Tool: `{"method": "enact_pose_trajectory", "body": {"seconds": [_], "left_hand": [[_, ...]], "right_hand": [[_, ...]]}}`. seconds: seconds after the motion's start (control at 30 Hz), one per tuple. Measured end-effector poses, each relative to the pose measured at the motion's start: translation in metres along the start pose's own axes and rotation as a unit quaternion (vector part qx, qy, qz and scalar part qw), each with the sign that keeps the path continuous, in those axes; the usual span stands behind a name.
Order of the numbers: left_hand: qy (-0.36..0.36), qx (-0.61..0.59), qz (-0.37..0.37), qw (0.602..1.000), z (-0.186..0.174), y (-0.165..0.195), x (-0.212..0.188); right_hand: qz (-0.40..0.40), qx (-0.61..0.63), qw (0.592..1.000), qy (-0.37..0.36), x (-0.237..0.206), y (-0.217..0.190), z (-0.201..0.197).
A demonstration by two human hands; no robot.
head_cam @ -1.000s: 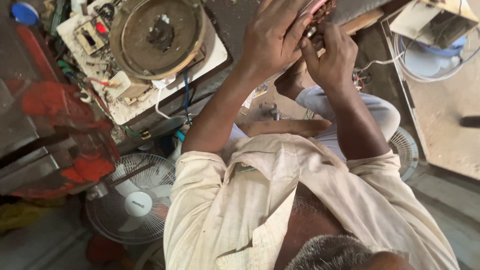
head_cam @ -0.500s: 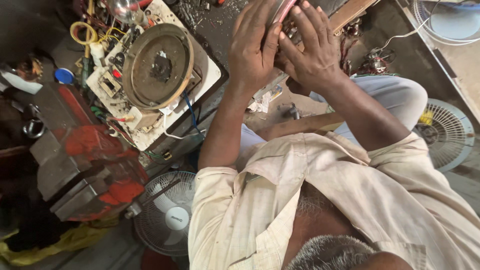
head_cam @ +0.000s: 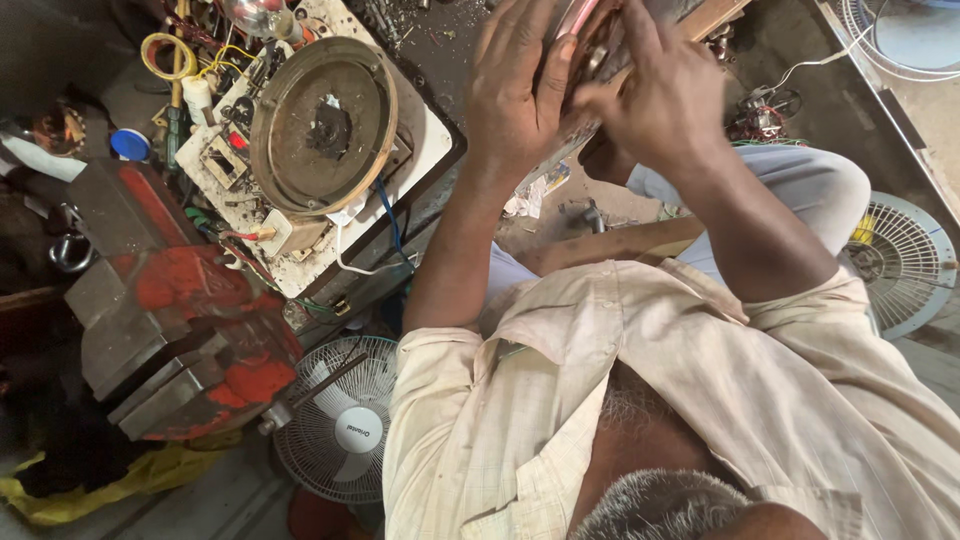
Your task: The person repairs an electric fan motor at a cluttered workbench. They handle the motor base plate, fit the copper-wound stator into the housing, position the rotor, align the cover plate, and use a hammer to tap components into place while turning parts over by hand.
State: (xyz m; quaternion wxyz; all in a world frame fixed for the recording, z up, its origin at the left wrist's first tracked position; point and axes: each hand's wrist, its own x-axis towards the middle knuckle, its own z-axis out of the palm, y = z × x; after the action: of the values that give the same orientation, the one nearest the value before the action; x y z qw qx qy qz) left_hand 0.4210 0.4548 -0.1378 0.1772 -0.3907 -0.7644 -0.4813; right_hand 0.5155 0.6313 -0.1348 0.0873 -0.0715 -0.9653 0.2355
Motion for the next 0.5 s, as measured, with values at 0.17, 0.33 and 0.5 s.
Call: {"method": "enact_pose_trajectory", "body": {"seconds": [0.17, 0.33, 0.5], "left_hand": [[0.01, -0.016, 0.009, 1.0, 0.001, 0.004, -0.002], [-0.003, -0.016, -0.002, 1.0, 0.001, 0.006, -0.003], [-0.008, -0.026, -0.003, 1.0, 0.004, 0.015, -0.004]], "right_hand": [[-0.032, -0.037, 0.998, 0.029, -0.014, 0.016, -0.007], [-0.067, -0.02, 0.994, 0.078, -0.025, 0.037, 0.013], [-0.201, 0.009, 0.966, 0.161, -0.024, 0.047, 0.03]]}}
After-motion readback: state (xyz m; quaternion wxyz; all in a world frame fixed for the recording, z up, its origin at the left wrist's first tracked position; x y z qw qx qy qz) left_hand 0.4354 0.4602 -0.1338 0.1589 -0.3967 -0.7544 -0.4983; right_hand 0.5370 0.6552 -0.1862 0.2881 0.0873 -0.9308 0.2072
